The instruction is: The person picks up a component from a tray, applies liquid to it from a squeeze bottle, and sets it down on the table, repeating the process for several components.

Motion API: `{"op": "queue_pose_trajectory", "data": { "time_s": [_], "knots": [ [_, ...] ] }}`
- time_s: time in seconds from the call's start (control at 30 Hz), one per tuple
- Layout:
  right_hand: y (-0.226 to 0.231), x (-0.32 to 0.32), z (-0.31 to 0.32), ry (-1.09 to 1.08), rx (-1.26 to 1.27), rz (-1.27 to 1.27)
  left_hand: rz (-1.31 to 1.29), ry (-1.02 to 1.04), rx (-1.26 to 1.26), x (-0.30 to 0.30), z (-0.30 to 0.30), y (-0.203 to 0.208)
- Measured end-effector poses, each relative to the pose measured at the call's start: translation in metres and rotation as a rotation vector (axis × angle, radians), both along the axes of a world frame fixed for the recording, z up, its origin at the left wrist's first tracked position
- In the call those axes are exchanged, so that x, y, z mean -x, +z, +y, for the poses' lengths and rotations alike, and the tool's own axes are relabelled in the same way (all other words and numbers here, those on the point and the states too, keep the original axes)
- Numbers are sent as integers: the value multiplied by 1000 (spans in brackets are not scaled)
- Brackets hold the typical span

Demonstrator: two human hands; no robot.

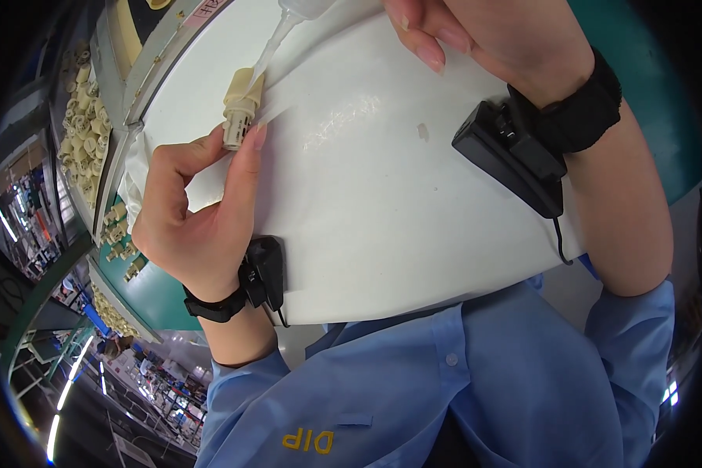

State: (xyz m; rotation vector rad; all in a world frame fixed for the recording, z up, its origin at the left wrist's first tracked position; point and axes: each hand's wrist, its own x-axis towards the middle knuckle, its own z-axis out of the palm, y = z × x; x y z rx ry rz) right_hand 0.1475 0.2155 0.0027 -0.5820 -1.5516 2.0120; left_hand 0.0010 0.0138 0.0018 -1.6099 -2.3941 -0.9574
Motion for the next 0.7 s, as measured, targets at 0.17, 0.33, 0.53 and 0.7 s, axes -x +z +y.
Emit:
{"op": "queue_pose_trajectory", "data": {
  "time_s": [0.17, 0.33, 0.53, 0.7],
  "knots": [
    [-1, -3, 1, -14, 4, -1, -2, 15, 17, -2, -1, 2],
    [3, 3, -2, -23, 4, 5, -70, 39, -13, -3, 2, 1],
    [2, 0, -1, -38, 12, 5, -36, 17, -8, -4, 0, 2],
    [2, 1, -1, -34, 11, -1, -34, 39, 1, -7, 1, 2]
  ]
}}
